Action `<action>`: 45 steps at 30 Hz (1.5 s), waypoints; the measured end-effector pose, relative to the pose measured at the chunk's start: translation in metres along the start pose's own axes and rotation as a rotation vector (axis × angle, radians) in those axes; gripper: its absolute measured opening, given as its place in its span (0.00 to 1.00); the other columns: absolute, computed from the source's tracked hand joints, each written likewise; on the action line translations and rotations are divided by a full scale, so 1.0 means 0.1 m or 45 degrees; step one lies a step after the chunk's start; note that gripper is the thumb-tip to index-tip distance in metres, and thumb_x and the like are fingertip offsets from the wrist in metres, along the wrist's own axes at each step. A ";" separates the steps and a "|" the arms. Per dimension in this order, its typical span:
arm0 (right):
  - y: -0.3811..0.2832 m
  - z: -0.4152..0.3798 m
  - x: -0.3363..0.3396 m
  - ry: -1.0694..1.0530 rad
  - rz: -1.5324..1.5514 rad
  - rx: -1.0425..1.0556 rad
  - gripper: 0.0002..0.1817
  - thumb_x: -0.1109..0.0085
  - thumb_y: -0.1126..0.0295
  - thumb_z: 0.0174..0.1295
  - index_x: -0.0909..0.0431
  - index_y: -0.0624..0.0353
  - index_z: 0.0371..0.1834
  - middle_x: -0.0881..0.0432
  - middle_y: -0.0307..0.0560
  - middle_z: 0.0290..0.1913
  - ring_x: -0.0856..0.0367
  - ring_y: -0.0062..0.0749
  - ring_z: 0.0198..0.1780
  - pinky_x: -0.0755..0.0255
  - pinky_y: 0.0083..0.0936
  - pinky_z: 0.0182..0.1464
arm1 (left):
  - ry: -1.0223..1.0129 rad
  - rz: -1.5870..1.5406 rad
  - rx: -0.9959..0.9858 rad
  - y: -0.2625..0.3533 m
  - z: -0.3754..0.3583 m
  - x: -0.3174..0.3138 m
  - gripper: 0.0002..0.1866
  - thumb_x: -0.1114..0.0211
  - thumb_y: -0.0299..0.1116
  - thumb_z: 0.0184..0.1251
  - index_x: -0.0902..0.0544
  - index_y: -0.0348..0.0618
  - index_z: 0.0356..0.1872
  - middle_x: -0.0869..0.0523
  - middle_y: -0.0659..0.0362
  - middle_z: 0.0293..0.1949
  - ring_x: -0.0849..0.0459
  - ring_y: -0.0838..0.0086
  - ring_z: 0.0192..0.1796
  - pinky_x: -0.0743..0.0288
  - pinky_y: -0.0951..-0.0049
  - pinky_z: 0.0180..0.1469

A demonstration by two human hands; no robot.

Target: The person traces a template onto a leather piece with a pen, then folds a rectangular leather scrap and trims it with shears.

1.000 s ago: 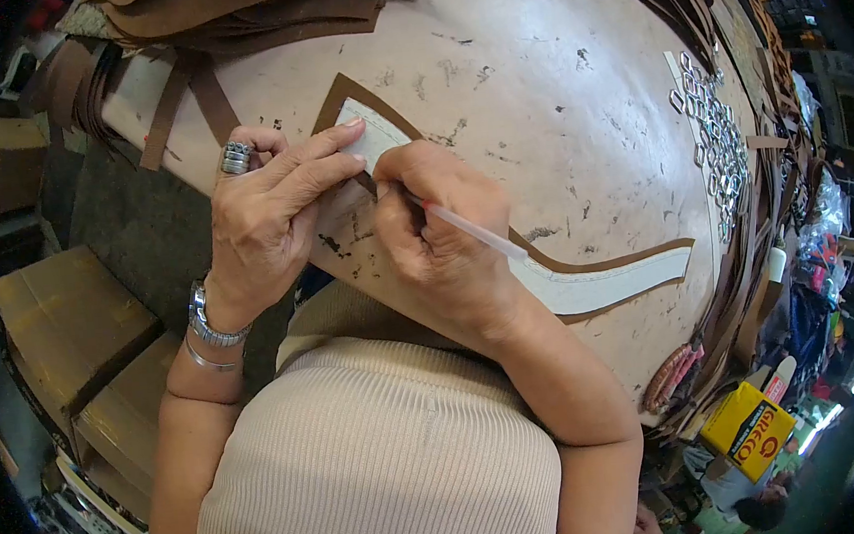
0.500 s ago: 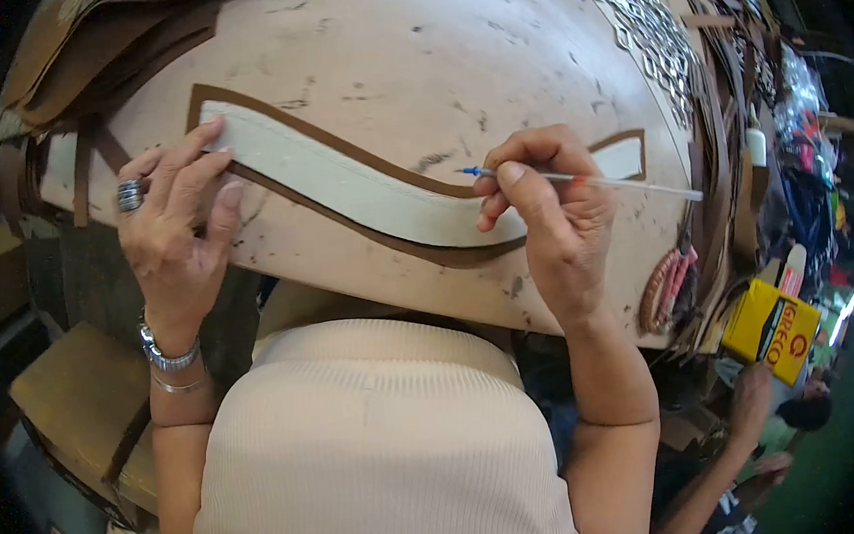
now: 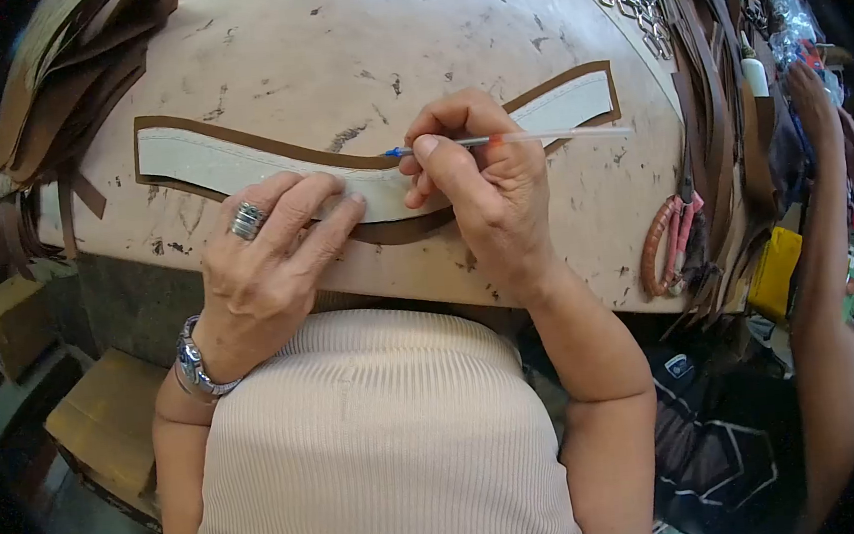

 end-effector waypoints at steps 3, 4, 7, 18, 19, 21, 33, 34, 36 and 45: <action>-0.11 0.00 0.03 -0.019 -0.226 0.157 0.04 0.50 0.77 0.58 0.26 0.65 0.32 0.23 0.40 0.25 0.27 0.17 0.24 0.32 0.14 0.28 | -0.013 0.013 -0.002 0.01 0.01 -0.01 0.16 0.39 0.28 0.47 0.18 0.44 0.42 0.21 0.61 0.43 0.22 0.68 0.47 0.28 0.67 0.47; -0.13 0.01 0.02 -0.022 -0.299 0.204 0.04 0.50 0.77 0.57 0.25 0.65 0.31 0.24 0.40 0.24 0.28 0.18 0.23 0.32 0.14 0.27 | -0.009 0.014 -0.003 0.01 0.01 -0.02 0.16 0.39 0.28 0.47 0.18 0.44 0.41 0.21 0.61 0.43 0.22 0.69 0.47 0.28 0.67 0.47; -0.17 0.01 -0.04 -0.038 -0.460 0.319 0.03 0.50 0.79 0.54 0.25 0.64 0.29 0.25 0.41 0.22 0.29 0.19 0.22 0.34 0.16 0.26 | -0.015 0.022 -0.002 0.01 0.02 -0.02 0.16 0.39 0.28 0.46 0.17 0.44 0.41 0.21 0.61 0.43 0.22 0.69 0.47 0.27 0.68 0.47; -0.16 0.00 -0.11 -0.178 -0.676 0.317 0.06 0.55 0.81 0.56 0.27 0.65 0.33 0.25 0.40 0.27 0.35 0.13 0.24 0.40 0.12 0.26 | 0.013 0.020 -0.011 -0.02 0.00 -0.02 0.16 0.39 0.29 0.45 0.17 0.45 0.40 0.20 0.62 0.43 0.22 0.71 0.46 0.26 0.70 0.45; -0.16 0.00 -0.11 -0.171 -0.676 0.314 0.06 0.55 0.81 0.56 0.27 0.65 0.33 0.25 0.40 0.27 0.35 0.13 0.24 0.40 0.12 0.26 | 0.017 0.019 -0.013 -0.02 0.01 -0.02 0.16 0.39 0.29 0.45 0.17 0.46 0.40 0.20 0.62 0.43 0.21 0.71 0.46 0.26 0.70 0.45; -0.16 0.00 -0.11 -0.159 -0.676 0.309 0.05 0.54 0.80 0.56 0.27 0.65 0.33 0.25 0.40 0.27 0.35 0.13 0.24 0.40 0.12 0.26 | 0.019 0.013 -0.015 -0.03 0.01 -0.02 0.16 0.39 0.28 0.44 0.17 0.46 0.39 0.20 0.62 0.43 0.21 0.71 0.46 0.26 0.70 0.45; -0.25 0.01 -0.15 -0.078 -0.712 0.530 0.04 0.49 0.83 0.50 0.25 0.65 0.27 0.26 0.45 0.21 0.29 0.25 0.19 0.34 0.18 0.24 | 0.065 -0.014 -0.035 -0.04 -0.01 -0.02 0.16 0.37 0.28 0.42 0.17 0.45 0.38 0.19 0.62 0.42 0.21 0.72 0.44 0.27 0.71 0.42; -0.22 0.02 -0.12 -0.058 -0.677 0.463 0.03 0.49 0.82 0.51 0.25 0.65 0.28 0.25 0.44 0.22 0.29 0.23 0.20 0.34 0.18 0.24 | 0.060 -0.023 -0.034 -0.04 -0.01 -0.02 0.16 0.37 0.28 0.42 0.17 0.44 0.38 0.19 0.62 0.42 0.21 0.72 0.44 0.27 0.71 0.42; -0.17 0.02 -0.07 -0.017 -0.607 0.332 0.03 0.50 0.81 0.54 0.25 0.66 0.29 0.25 0.43 0.23 0.29 0.21 0.20 0.34 0.17 0.25 | 0.056 -0.041 -0.033 -0.06 -0.01 -0.02 0.16 0.37 0.28 0.42 0.17 0.44 0.38 0.19 0.62 0.42 0.22 0.72 0.44 0.27 0.71 0.43; -0.03 0.02 0.07 0.023 -0.131 0.085 0.05 0.51 0.78 0.59 0.27 0.68 0.34 0.23 0.44 0.28 0.29 0.16 0.23 0.33 0.14 0.27 | 0.091 -0.100 -0.071 -0.09 -0.03 -0.03 0.16 0.37 0.29 0.44 0.17 0.46 0.39 0.21 0.62 0.42 0.23 0.72 0.45 0.32 0.71 0.45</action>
Point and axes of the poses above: each hand's wrist, its own z-axis towards the middle knuckle, its own x-axis out of the back of the hand, y = z × x, the point moved 8 cm from there along z, towards the middle knuckle
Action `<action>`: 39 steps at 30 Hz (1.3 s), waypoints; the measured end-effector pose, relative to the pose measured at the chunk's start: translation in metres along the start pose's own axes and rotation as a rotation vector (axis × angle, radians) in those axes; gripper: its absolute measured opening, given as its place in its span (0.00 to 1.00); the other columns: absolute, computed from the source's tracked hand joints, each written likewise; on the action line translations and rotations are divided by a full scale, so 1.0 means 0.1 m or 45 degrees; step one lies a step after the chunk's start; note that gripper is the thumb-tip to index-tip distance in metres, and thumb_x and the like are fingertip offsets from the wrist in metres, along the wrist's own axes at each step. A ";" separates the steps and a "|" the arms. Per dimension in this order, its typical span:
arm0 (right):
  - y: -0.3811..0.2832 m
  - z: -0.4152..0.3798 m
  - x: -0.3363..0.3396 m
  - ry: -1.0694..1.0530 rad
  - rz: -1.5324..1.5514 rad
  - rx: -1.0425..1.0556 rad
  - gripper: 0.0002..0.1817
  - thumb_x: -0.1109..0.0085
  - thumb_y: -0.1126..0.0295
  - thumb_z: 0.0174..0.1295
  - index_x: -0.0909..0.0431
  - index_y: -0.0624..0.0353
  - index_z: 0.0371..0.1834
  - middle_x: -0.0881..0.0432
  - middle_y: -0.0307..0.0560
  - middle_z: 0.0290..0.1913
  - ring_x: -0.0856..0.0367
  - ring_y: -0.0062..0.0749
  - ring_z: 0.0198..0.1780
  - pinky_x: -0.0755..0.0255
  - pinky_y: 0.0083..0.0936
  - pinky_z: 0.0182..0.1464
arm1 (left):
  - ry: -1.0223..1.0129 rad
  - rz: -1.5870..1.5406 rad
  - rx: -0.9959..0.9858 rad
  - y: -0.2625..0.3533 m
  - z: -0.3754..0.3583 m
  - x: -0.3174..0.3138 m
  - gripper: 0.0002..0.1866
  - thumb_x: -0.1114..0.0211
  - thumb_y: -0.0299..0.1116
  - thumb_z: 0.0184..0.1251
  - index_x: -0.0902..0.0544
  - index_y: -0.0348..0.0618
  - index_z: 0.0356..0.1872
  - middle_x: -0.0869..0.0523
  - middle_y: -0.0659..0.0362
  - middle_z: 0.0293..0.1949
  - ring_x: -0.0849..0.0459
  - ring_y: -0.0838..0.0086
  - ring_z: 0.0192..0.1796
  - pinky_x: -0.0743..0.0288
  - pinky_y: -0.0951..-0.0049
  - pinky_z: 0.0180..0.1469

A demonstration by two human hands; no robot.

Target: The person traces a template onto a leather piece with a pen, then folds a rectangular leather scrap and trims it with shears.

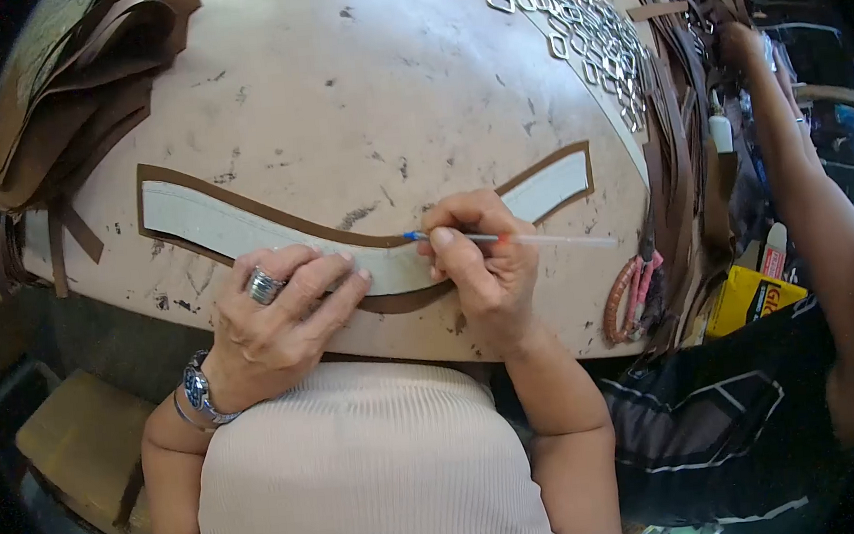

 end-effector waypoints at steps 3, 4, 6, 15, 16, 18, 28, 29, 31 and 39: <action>-0.01 -0.05 -0.02 0.069 0.084 -0.011 0.05 0.51 0.76 0.58 0.30 0.66 0.35 0.27 0.47 0.28 0.31 0.21 0.25 0.32 0.17 0.27 | -0.033 -0.042 -0.018 -0.02 -0.03 -0.01 0.16 0.39 0.31 0.47 0.18 0.46 0.41 0.22 0.63 0.44 0.23 0.74 0.47 0.34 0.71 0.45; -0.03 -0.06 -0.05 0.074 0.110 0.004 0.05 0.51 0.75 0.58 0.31 0.65 0.35 0.28 0.48 0.28 0.32 0.22 0.25 0.32 0.18 0.27 | -0.046 -0.053 -0.022 -0.03 -0.04 -0.02 0.16 0.39 0.31 0.48 0.18 0.46 0.41 0.22 0.63 0.44 0.23 0.74 0.47 0.34 0.72 0.45; -0.17 -0.08 -0.22 -0.003 0.014 0.066 0.05 0.51 0.75 0.58 0.31 0.65 0.35 0.29 0.47 0.27 0.32 0.24 0.25 0.31 0.19 0.27 | -0.035 -0.056 -0.023 -0.04 -0.06 -0.02 0.14 0.41 0.33 0.51 0.19 0.46 0.40 0.23 0.63 0.44 0.25 0.76 0.47 0.35 0.72 0.45; -0.41 0.21 -0.77 -0.308 -0.156 0.333 0.03 0.50 0.80 0.57 0.30 0.65 0.34 0.25 0.50 0.26 0.28 0.27 0.27 0.32 0.21 0.29 | 0.131 -0.323 0.038 -0.11 -0.08 0.02 0.09 0.42 0.32 0.52 0.17 0.43 0.32 0.21 0.65 0.38 0.25 0.76 0.45 0.33 0.76 0.42; -0.39 0.23 -0.78 -0.294 -0.123 0.309 0.03 0.50 0.79 0.57 0.30 0.65 0.34 0.25 0.50 0.26 0.28 0.27 0.27 0.32 0.21 0.29 | 0.149 -0.332 0.044 -0.12 -0.09 0.03 0.09 0.42 0.31 0.51 0.17 0.43 0.32 0.21 0.65 0.38 0.25 0.76 0.45 0.33 0.77 0.42; -0.36 0.25 -0.76 -0.256 -0.060 0.267 0.03 0.49 0.78 0.57 0.31 0.65 0.34 0.25 0.50 0.26 0.29 0.27 0.26 0.32 0.20 0.29 | 0.113 -0.314 0.024 -0.12 -0.09 0.02 0.08 0.42 0.32 0.51 0.18 0.44 0.31 0.21 0.65 0.38 0.25 0.76 0.44 0.33 0.77 0.42; -0.34 0.18 -0.56 -0.191 0.047 0.252 0.04 0.51 0.78 0.58 0.31 0.65 0.36 0.25 0.51 0.27 0.29 0.26 0.26 0.30 0.21 0.29 | -0.049 -0.241 0.005 -0.09 -0.05 -0.02 0.10 0.42 0.34 0.53 0.18 0.47 0.36 0.23 0.65 0.40 0.26 0.79 0.46 0.35 0.76 0.42; -0.35 0.16 -0.54 -0.209 0.036 0.265 0.04 0.51 0.78 0.58 0.31 0.65 0.36 0.25 0.51 0.27 0.29 0.26 0.26 0.30 0.21 0.29 | -0.052 -0.201 -0.003 -0.09 -0.05 -0.02 0.11 0.41 0.35 0.53 0.19 0.47 0.38 0.23 0.65 0.42 0.25 0.78 0.45 0.36 0.75 0.43; -0.35 0.11 -0.45 -0.270 0.033 0.286 0.05 0.52 0.79 0.59 0.31 0.65 0.38 0.24 0.52 0.29 0.28 0.26 0.27 0.30 0.21 0.29 | -0.068 -0.156 -0.008 -0.09 -0.03 -0.01 0.12 0.41 0.35 0.53 0.19 0.47 0.38 0.23 0.65 0.42 0.25 0.78 0.45 0.36 0.75 0.43; -0.22 -0.14 -0.16 -0.099 -0.088 0.162 0.07 0.51 0.85 0.52 0.23 0.68 0.32 0.22 0.53 0.32 0.24 0.28 0.28 0.29 0.22 0.31 | -0.050 -0.191 0.051 -0.08 -0.02 -0.03 0.18 0.36 0.31 0.45 0.18 0.45 0.43 0.23 0.64 0.44 0.23 0.74 0.45 0.34 0.70 0.45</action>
Point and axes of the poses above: each hand's wrist, its own z-axis towards the middle knuckle, its own x-axis out of the back of the hand, y = z × x, the point moved 8 cm from there along z, towards the middle knuckle
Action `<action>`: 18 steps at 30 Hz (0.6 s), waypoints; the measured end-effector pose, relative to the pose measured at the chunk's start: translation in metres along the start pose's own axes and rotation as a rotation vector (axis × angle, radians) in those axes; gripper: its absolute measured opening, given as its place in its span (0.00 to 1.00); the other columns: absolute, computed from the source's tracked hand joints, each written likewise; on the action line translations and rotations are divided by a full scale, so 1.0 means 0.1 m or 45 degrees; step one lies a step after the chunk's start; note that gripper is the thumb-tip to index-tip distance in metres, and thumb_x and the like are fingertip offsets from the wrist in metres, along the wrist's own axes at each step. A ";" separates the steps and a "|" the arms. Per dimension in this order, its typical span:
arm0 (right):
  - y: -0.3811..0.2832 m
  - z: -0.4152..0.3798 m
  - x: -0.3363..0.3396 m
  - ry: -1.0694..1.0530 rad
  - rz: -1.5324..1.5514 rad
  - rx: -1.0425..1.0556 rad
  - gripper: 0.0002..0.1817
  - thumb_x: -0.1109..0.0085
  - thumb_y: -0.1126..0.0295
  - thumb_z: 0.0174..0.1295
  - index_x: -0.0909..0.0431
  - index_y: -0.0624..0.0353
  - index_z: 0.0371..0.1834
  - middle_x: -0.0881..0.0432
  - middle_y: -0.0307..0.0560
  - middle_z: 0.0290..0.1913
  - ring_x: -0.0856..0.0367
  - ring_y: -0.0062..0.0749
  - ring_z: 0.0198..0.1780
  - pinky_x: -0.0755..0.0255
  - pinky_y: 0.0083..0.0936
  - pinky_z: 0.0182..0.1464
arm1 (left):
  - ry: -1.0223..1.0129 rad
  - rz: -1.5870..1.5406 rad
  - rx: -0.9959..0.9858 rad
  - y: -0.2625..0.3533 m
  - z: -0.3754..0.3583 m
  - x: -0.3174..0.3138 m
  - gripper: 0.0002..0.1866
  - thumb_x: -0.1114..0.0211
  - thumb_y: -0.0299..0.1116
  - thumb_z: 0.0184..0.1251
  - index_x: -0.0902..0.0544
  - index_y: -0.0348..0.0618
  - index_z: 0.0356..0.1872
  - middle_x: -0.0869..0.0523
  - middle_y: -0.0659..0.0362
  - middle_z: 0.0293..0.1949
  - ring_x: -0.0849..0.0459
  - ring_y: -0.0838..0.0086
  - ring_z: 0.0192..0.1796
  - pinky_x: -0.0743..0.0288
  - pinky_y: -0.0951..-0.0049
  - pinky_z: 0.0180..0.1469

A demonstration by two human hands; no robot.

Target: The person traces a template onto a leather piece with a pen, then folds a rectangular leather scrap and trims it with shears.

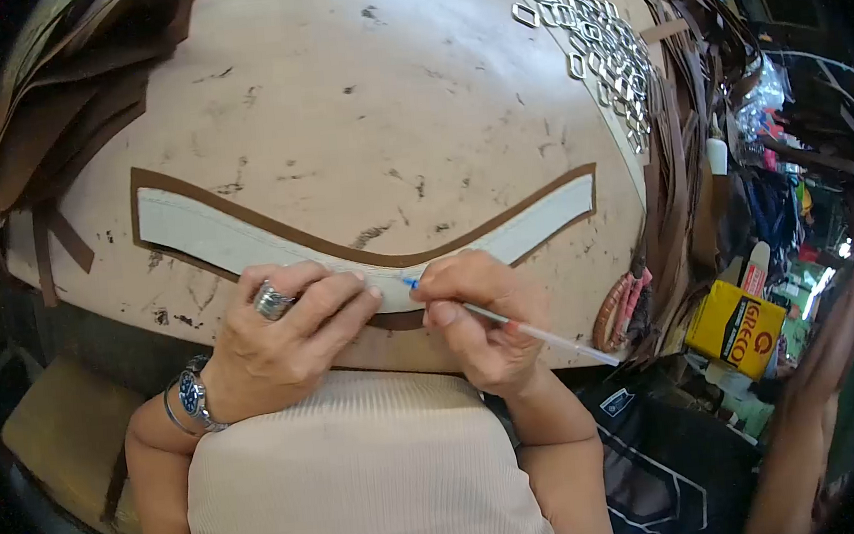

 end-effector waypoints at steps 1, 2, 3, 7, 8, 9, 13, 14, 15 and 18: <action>0.00 -0.04 0.01 -0.030 -0.044 0.021 0.07 0.50 0.85 0.51 0.23 0.68 0.32 0.22 0.53 0.31 0.24 0.30 0.28 0.30 0.22 0.31 | 0.010 0.010 -0.001 0.00 0.00 0.00 0.19 0.36 0.31 0.45 0.18 0.45 0.43 0.23 0.65 0.44 0.23 0.74 0.45 0.35 0.70 0.45; -0.01 -0.09 0.01 -0.061 -0.087 0.040 0.07 0.50 0.85 0.50 0.23 0.69 0.32 0.22 0.52 0.30 0.24 0.31 0.28 0.30 0.23 0.31 | -0.018 0.041 -0.007 0.01 0.01 0.01 0.20 0.35 0.30 0.43 0.18 0.46 0.43 0.23 0.65 0.44 0.23 0.74 0.44 0.35 0.70 0.45; -0.02 -0.12 0.01 -0.092 -0.129 0.058 0.08 0.49 0.86 0.49 0.24 0.69 0.31 0.22 0.51 0.29 0.23 0.32 0.28 0.30 0.23 0.31 | -0.028 0.056 -0.003 0.02 0.01 0.01 0.20 0.35 0.30 0.43 0.18 0.48 0.43 0.23 0.65 0.44 0.23 0.74 0.44 0.35 0.69 0.45; -0.04 -0.21 -0.02 -0.148 -0.236 0.176 0.07 0.48 0.87 0.45 0.24 0.70 0.29 0.22 0.50 0.26 0.23 0.37 0.27 0.30 0.25 0.30 | -0.040 0.140 -0.040 0.05 0.01 -0.01 0.17 0.38 0.32 0.48 0.19 0.51 0.43 0.25 0.65 0.43 0.25 0.76 0.46 0.35 0.68 0.45; -0.03 -0.21 -0.03 -0.158 -0.258 0.170 0.07 0.48 0.88 0.44 0.24 0.70 0.28 0.22 0.51 0.26 0.22 0.37 0.26 0.30 0.25 0.29 | -0.035 0.167 -0.062 0.05 0.01 -0.02 0.15 0.40 0.33 0.50 0.20 0.51 0.43 0.26 0.65 0.43 0.26 0.76 0.47 0.35 0.68 0.45; -0.03 -0.22 -0.03 -0.156 -0.270 0.180 0.07 0.48 0.88 0.43 0.24 0.70 0.27 0.22 0.51 0.26 0.22 0.37 0.26 0.29 0.25 0.28 | -0.040 0.174 -0.068 0.05 0.00 -0.02 0.16 0.40 0.34 0.50 0.20 0.52 0.43 0.25 0.65 0.43 0.26 0.76 0.47 0.35 0.67 0.45; -0.02 -0.24 -0.03 -0.148 -0.325 0.212 0.08 0.47 0.87 0.41 0.24 0.69 0.26 0.22 0.50 0.25 0.22 0.37 0.24 0.29 0.25 0.25 | -0.061 0.174 -0.062 0.06 0.01 -0.03 0.20 0.37 0.30 0.45 0.19 0.56 0.45 0.24 0.65 0.44 0.24 0.74 0.44 0.35 0.67 0.44; -0.01 -0.24 -0.02 -0.145 -0.338 0.217 0.08 0.47 0.87 0.41 0.24 0.68 0.26 0.22 0.50 0.25 0.22 0.36 0.24 0.29 0.25 0.24 | -0.070 0.167 -0.052 0.06 0.01 -0.03 0.23 0.36 0.28 0.43 0.18 0.57 0.46 0.24 0.65 0.45 0.23 0.73 0.42 0.35 0.68 0.44; -0.02 -0.25 -0.03 -0.140 -0.338 0.245 0.08 0.47 0.87 0.41 0.24 0.68 0.26 0.22 0.50 0.25 0.22 0.36 0.23 0.29 0.24 0.24 | -0.069 0.171 -0.057 0.06 0.01 -0.02 0.23 0.36 0.28 0.43 0.18 0.57 0.46 0.24 0.65 0.45 0.23 0.73 0.42 0.35 0.68 0.43; -0.01 -0.26 -0.04 -0.125 -0.342 0.317 0.08 0.46 0.87 0.40 0.24 0.68 0.26 0.22 0.49 0.25 0.22 0.36 0.23 0.30 0.24 0.23 | -0.069 0.196 -0.072 0.07 0.01 -0.03 0.21 0.36 0.30 0.44 0.19 0.56 0.45 0.24 0.65 0.44 0.24 0.73 0.44 0.34 0.67 0.44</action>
Point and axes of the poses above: each hand's wrist, its own z-axis towards the middle knuckle, its own x-axis out of the back of the hand, y = z × x, the point moved 8 cm from there along z, towards the middle knuckle
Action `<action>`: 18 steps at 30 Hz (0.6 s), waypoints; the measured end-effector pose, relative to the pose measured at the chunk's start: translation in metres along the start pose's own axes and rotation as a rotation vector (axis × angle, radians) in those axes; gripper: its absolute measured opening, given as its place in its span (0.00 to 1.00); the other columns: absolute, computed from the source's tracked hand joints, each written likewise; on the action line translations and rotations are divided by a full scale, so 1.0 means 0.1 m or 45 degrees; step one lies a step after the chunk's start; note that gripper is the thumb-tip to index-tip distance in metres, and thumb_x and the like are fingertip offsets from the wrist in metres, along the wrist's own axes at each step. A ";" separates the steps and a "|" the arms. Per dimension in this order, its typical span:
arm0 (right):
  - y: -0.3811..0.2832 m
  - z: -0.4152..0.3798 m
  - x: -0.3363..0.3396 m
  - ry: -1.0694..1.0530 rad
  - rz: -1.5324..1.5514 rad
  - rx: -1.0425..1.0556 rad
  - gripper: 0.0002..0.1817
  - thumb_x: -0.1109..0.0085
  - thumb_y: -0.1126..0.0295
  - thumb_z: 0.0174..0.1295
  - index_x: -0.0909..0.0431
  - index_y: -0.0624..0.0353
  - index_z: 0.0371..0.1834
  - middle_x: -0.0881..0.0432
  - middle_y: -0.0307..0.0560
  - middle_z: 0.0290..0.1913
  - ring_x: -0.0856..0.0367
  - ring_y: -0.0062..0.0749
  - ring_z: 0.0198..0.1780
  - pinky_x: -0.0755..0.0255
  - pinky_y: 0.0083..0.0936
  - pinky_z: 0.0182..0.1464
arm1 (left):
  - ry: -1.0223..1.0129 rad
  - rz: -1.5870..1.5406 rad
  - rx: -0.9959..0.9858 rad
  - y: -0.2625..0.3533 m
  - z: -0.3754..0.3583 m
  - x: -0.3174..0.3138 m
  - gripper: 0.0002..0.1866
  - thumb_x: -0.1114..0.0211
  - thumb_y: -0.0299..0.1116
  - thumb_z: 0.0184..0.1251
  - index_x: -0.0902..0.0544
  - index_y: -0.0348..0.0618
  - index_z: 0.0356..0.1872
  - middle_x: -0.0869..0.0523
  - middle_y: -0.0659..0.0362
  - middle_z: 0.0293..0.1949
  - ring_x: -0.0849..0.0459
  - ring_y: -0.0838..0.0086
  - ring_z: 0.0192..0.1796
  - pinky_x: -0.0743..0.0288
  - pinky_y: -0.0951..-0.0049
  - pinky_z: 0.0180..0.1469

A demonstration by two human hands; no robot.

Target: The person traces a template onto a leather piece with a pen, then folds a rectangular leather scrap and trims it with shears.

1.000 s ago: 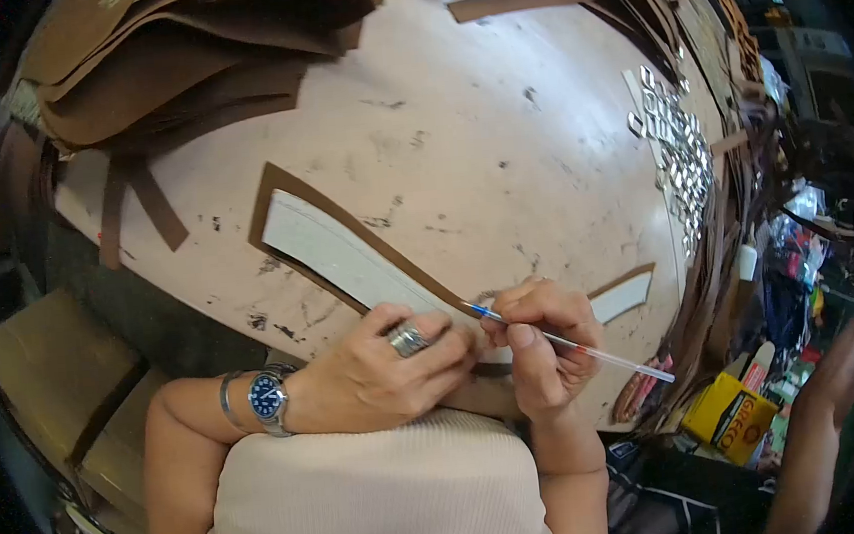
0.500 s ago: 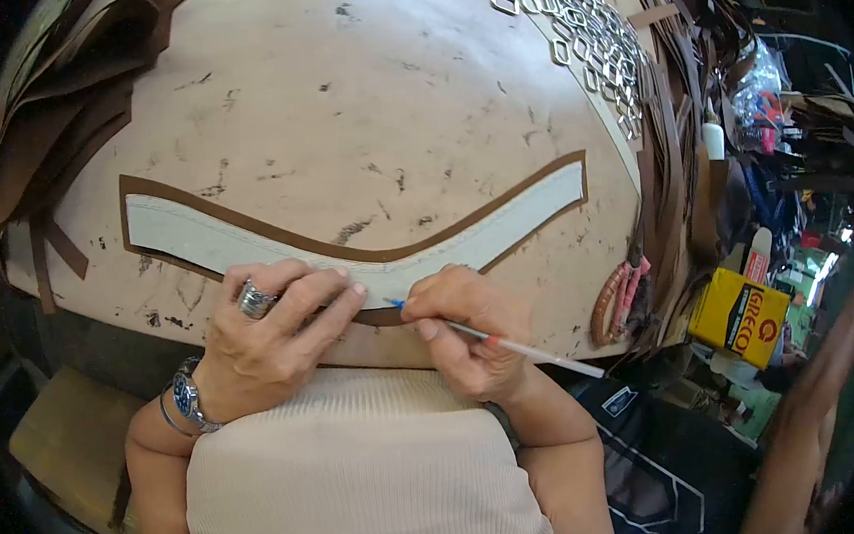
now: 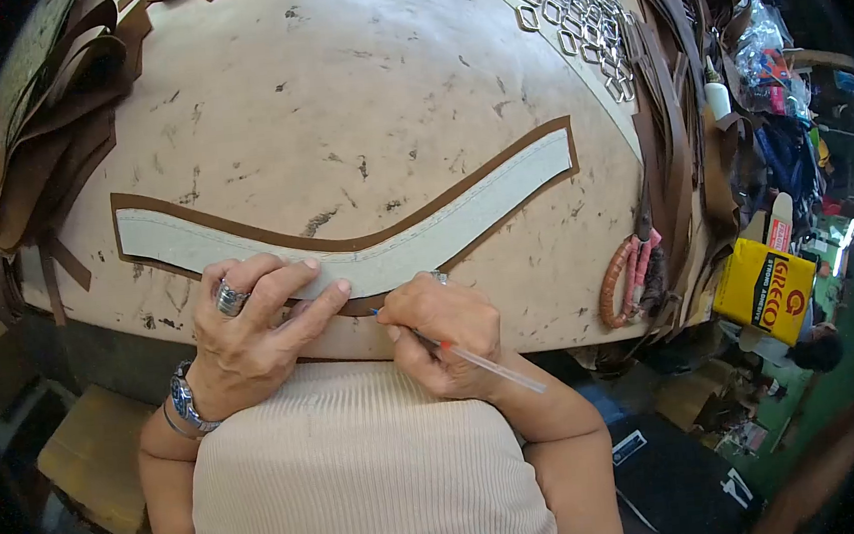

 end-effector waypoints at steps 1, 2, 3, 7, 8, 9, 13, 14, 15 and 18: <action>0.00 0.00 0.00 0.007 -0.006 0.011 0.08 0.46 0.87 0.40 0.24 0.68 0.27 0.22 0.49 0.25 0.22 0.36 0.22 0.30 0.24 0.23 | -0.004 0.012 -0.005 0.00 -0.01 -0.01 0.19 0.37 0.32 0.46 0.19 0.56 0.44 0.24 0.65 0.44 0.24 0.74 0.45 0.34 0.66 0.44; -0.01 -0.01 0.00 0.013 -0.012 0.022 0.08 0.46 0.87 0.40 0.24 0.68 0.27 0.22 0.49 0.25 0.23 0.36 0.22 0.30 0.24 0.23 | -0.007 0.024 -0.011 0.00 -0.01 -0.01 0.17 0.37 0.33 0.48 0.19 0.55 0.43 0.24 0.65 0.44 0.25 0.74 0.47 0.34 0.65 0.44; -0.01 -0.01 -0.01 0.012 -0.022 0.026 0.08 0.46 0.87 0.40 0.24 0.68 0.27 0.22 0.49 0.25 0.23 0.35 0.22 0.31 0.24 0.22 | 0.002 0.022 -0.010 0.00 -0.01 -0.01 0.17 0.37 0.33 0.48 0.19 0.55 0.44 0.23 0.65 0.44 0.25 0.74 0.46 0.34 0.66 0.44; -0.02 -0.02 -0.01 0.020 -0.038 0.049 0.08 0.46 0.86 0.40 0.25 0.67 0.27 0.22 0.49 0.24 0.24 0.35 0.21 0.32 0.23 0.21 | 0.012 0.015 -0.010 0.01 0.02 0.00 0.20 0.36 0.28 0.43 0.17 0.55 0.44 0.24 0.64 0.44 0.25 0.73 0.44 0.34 0.68 0.43; -0.02 -0.02 -0.01 0.025 -0.038 0.058 0.08 0.46 0.86 0.40 0.25 0.67 0.27 0.22 0.49 0.24 0.24 0.35 0.21 0.32 0.23 0.21 | 0.009 0.013 -0.012 0.01 0.02 0.00 0.22 0.37 0.27 0.42 0.17 0.55 0.44 0.24 0.64 0.44 0.25 0.73 0.43 0.34 0.70 0.42; -0.02 -0.03 -0.01 0.026 -0.042 0.070 0.08 0.45 0.86 0.40 0.25 0.67 0.27 0.23 0.49 0.24 0.25 0.35 0.21 0.33 0.24 0.21 | 0.015 0.013 -0.015 0.01 0.02 0.01 0.22 0.37 0.27 0.41 0.17 0.55 0.43 0.24 0.64 0.44 0.25 0.72 0.43 0.34 0.69 0.42; -0.03 -0.02 -0.01 0.034 -0.059 0.121 0.09 0.45 0.87 0.39 0.26 0.67 0.27 0.23 0.49 0.24 0.26 0.35 0.20 0.34 0.24 0.20 | 0.031 0.015 -0.015 0.02 0.02 0.00 0.21 0.37 0.27 0.41 0.16 0.55 0.43 0.24 0.64 0.44 0.25 0.72 0.43 0.34 0.70 0.42; -0.04 -0.01 -0.01 0.038 -0.065 0.135 0.10 0.45 0.87 0.39 0.26 0.67 0.27 0.24 0.49 0.24 0.26 0.34 0.20 0.34 0.24 0.20 | 0.033 0.017 -0.015 0.02 0.02 -0.01 0.21 0.36 0.27 0.41 0.16 0.55 0.43 0.24 0.64 0.44 0.25 0.72 0.43 0.35 0.70 0.42; -0.03 -0.02 -0.02 0.009 -0.075 0.097 0.09 0.46 0.87 0.41 0.25 0.67 0.28 0.23 0.49 0.25 0.25 0.35 0.21 0.33 0.24 0.22 | 0.032 0.019 -0.017 0.02 0.02 -0.01 0.21 0.36 0.27 0.41 0.16 0.55 0.43 0.24 0.64 0.44 0.25 0.73 0.43 0.35 0.70 0.42; -0.02 -0.03 -0.03 -0.049 -0.103 0.025 0.09 0.48 0.87 0.45 0.25 0.67 0.30 0.22 0.49 0.26 0.23 0.35 0.25 0.30 0.25 0.27 | 0.032 0.025 -0.020 0.01 0.01 -0.01 0.21 0.36 0.27 0.41 0.16 0.55 0.43 0.24 0.65 0.44 0.25 0.73 0.43 0.35 0.70 0.42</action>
Point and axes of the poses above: each hand's wrist, its own z-axis towards the middle knuckle, its own x-axis out of the back of the hand, y = z × x, the point moved 8 cm from there along z, towards the middle knuckle
